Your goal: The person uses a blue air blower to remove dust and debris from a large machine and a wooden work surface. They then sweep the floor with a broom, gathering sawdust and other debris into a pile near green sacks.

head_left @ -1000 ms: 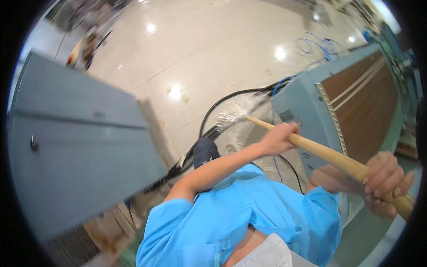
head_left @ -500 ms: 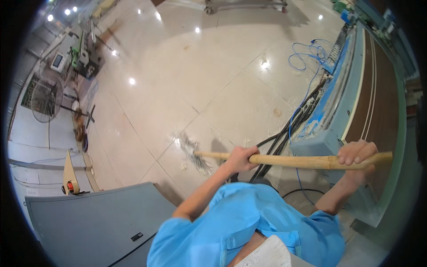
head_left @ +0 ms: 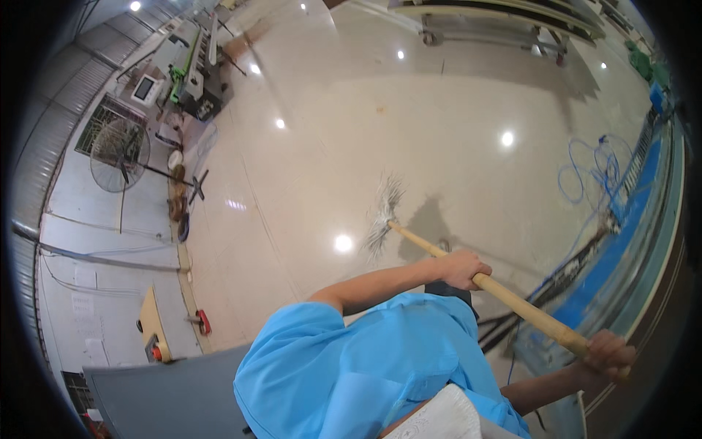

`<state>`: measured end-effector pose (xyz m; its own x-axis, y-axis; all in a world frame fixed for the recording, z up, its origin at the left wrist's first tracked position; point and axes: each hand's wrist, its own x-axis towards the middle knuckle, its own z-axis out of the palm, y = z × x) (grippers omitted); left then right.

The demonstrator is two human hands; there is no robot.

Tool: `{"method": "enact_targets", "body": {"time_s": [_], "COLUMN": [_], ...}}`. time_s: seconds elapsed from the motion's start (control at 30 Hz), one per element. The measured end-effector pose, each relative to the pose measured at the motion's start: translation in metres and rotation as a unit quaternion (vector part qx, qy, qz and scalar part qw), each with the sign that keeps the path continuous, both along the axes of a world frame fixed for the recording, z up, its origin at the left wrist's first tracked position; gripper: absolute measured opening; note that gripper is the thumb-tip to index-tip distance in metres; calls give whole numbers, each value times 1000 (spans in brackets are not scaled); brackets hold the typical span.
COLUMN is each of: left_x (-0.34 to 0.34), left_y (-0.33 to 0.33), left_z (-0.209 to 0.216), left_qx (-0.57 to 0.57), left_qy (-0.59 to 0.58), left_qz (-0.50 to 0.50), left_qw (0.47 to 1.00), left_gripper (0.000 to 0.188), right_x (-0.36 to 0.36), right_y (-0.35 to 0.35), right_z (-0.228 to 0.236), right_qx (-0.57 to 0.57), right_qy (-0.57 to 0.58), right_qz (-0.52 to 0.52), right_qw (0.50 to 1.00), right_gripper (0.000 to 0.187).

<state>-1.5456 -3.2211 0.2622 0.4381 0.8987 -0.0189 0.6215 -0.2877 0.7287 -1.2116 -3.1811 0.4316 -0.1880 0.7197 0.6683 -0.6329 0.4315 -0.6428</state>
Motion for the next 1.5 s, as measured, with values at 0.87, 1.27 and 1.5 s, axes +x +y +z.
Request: {"method": "enact_targets", "body": {"time_s": [0.87, 1.27, 1.5], "left_x": [-298, -535, -662], "left_y": [615, 762, 830], "left_z": [-87, -93, -187], "left_qx": [-55, -68, -194], "left_qy": [-16, 166, 263], "left_qz": [52, 165, 81], "left_qw": [997, 970, 942], "left_gripper": [25, 20, 18], "right_x": [-453, -536, -655], "right_y": [491, 729, 799], "right_z": [15, -98, -149], "right_qx": [-29, -346, -497], "right_qy": [-436, -197, -256], "right_qz": [-300, -79, -24], "right_qw": [848, 914, 829], "right_gripper": [5, 4, 12]}}
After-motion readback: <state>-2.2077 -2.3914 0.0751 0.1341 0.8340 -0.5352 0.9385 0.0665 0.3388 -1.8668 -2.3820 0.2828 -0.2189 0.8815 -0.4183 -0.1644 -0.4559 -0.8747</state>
